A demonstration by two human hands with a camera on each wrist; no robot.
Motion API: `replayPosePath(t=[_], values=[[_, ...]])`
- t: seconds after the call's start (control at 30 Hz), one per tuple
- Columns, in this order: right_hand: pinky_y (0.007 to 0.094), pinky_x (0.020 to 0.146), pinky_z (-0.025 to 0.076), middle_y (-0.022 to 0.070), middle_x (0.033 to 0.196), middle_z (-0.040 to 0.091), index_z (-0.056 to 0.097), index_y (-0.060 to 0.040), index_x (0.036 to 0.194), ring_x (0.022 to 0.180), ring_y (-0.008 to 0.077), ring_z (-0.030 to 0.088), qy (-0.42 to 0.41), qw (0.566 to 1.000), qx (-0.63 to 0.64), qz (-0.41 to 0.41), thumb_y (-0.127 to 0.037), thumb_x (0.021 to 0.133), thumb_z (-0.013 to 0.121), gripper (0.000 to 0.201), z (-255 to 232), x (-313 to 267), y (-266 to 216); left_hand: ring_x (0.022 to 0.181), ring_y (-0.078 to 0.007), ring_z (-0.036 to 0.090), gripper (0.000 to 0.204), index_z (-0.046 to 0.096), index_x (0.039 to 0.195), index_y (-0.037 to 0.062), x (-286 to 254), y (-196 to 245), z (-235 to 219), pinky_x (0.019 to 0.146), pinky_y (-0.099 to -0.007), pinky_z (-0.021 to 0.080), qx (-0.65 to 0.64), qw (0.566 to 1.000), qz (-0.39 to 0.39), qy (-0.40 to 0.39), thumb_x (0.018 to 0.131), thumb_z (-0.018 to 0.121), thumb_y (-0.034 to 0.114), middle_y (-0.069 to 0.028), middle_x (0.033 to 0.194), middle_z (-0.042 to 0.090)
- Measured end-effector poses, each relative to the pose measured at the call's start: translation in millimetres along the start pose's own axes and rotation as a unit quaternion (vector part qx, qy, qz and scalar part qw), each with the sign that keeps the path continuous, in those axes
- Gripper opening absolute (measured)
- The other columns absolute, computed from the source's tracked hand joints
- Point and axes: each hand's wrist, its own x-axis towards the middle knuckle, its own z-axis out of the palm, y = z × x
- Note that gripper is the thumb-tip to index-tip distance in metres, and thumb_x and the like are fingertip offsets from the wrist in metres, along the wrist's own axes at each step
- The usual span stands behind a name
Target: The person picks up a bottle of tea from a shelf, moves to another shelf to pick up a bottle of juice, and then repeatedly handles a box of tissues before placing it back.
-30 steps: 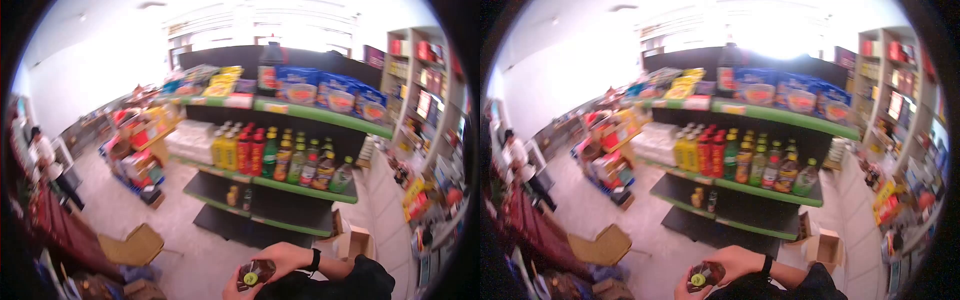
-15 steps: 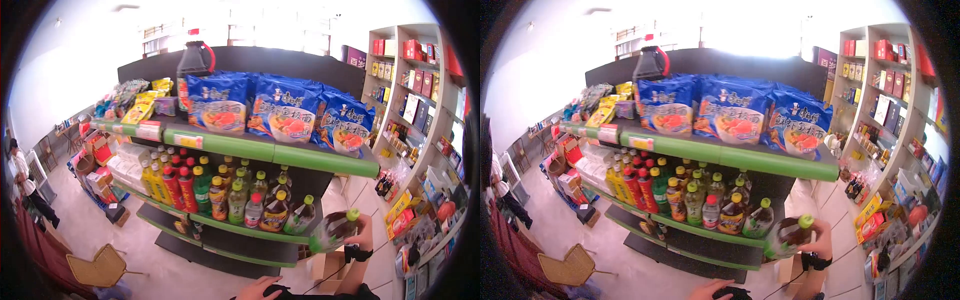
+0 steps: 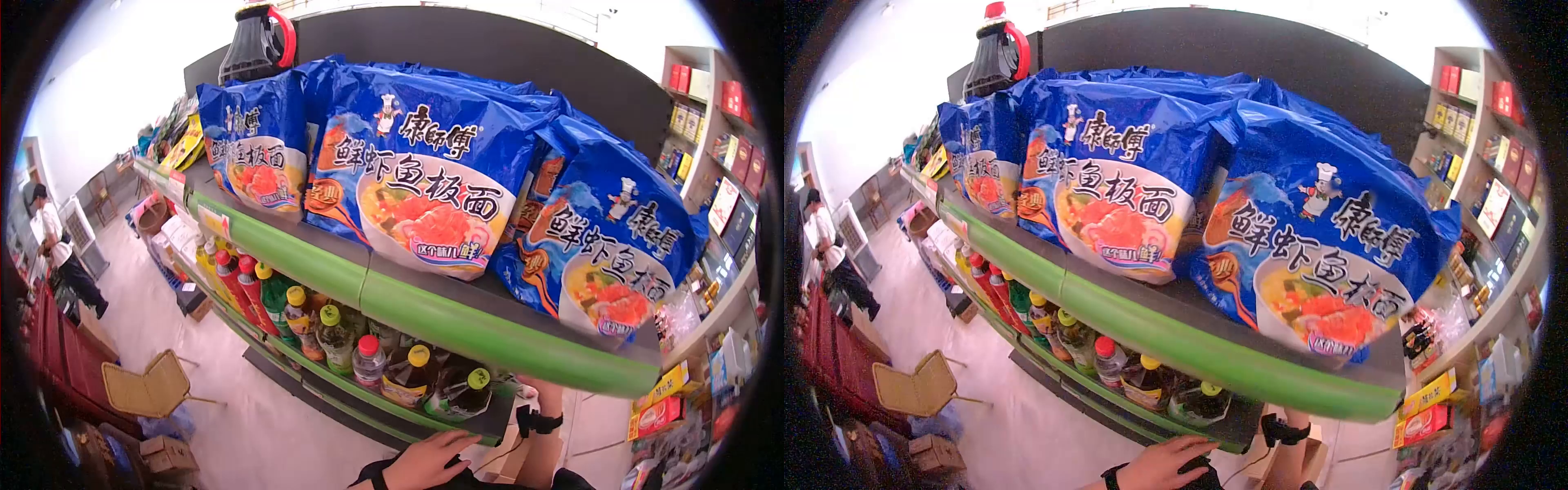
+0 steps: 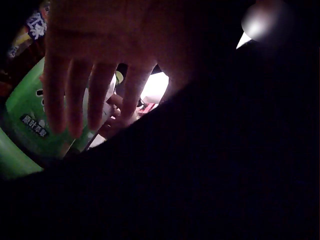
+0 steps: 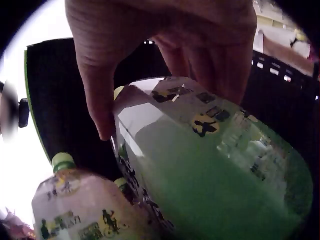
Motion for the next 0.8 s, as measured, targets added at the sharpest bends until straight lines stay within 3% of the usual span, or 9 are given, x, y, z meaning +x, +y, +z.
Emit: replayPosePath(t=[0.17,0.47,0.6,0.73,0.8], values=[[0.0346,0.076,0.055,0.0118,0.099,0.068,0.064,0.0012,0.111,0.087,0.0251,0.067,-0.024,0.997,-0.034,0.062,-0.007,0.066,0.077,0.048,7.9,22.2,60.9,0.104,-0.0392,0.058,0.049,0.053,0.132,0.0078,11.5,-1.1,11.4,0.087,-0.0447,0.05,0.002,1.0,-0.018,0.003,0.086,0.065,0.019,-0.0193,0.122,0.056],[0.0361,0.074,0.054,0.0125,0.095,0.068,0.065,-0.0014,0.111,0.084,0.0276,0.066,-0.033,0.992,-0.103,0.067,-0.017,0.074,0.074,0.041,23.3,27.4,79.4,0.095,-0.0381,0.061,0.037,0.061,0.122,0.0069,-7.0,-7.6,22.6,0.08,-0.0451,0.051,-0.053,0.997,-0.035,-0.03,0.089,0.061,0.023,-0.0195,0.111,0.06],[0.0368,0.073,0.054,0.0128,0.093,0.068,0.065,-0.0026,0.111,0.083,0.0287,0.066,-0.001,0.989,-0.144,0.022,-0.021,0.078,0.072,0.038,21.4,18.2,66.1,0.092,-0.0384,0.061,0.035,0.063,0.118,0.0059,-34.5,-18.0,15.6,0.078,-0.0452,0.051,-0.006,0.996,-0.071,-0.061,0.088,0.062,0.024,-0.0206,0.101,0.063],[0.0375,0.072,0.053,0.0131,0.092,0.068,0.066,-0.0038,0.111,0.081,0.0297,0.066,0.054,0.977,-0.188,-0.08,-0.025,0.081,0.071,0.037,26.8,11.1,26.1,0.092,-0.0392,0.061,0.033,0.064,0.113,0.005,-101.4,-66.7,33.6,0.079,-0.0469,0.05,0.016,0.989,-0.148,-0.006,0.086,0.063,0.025,-0.0199,0.1,0.064],[0.0378,0.072,0.053,0.0133,0.091,0.068,0.066,-0.0043,0.111,0.08,0.0303,0.066,0.092,0.961,-0.205,-0.16,-0.027,0.083,0.07,0.036,36.9,3.1,-8.8,0.093,-0.0395,0.061,0.034,0.064,0.114,0.0049,-138.0,-70.7,8.4,0.08,-0.0481,0.05,0.079,0.976,-0.202,0.022,0.086,0.063,0.025,-0.0201,0.099,0.064]])
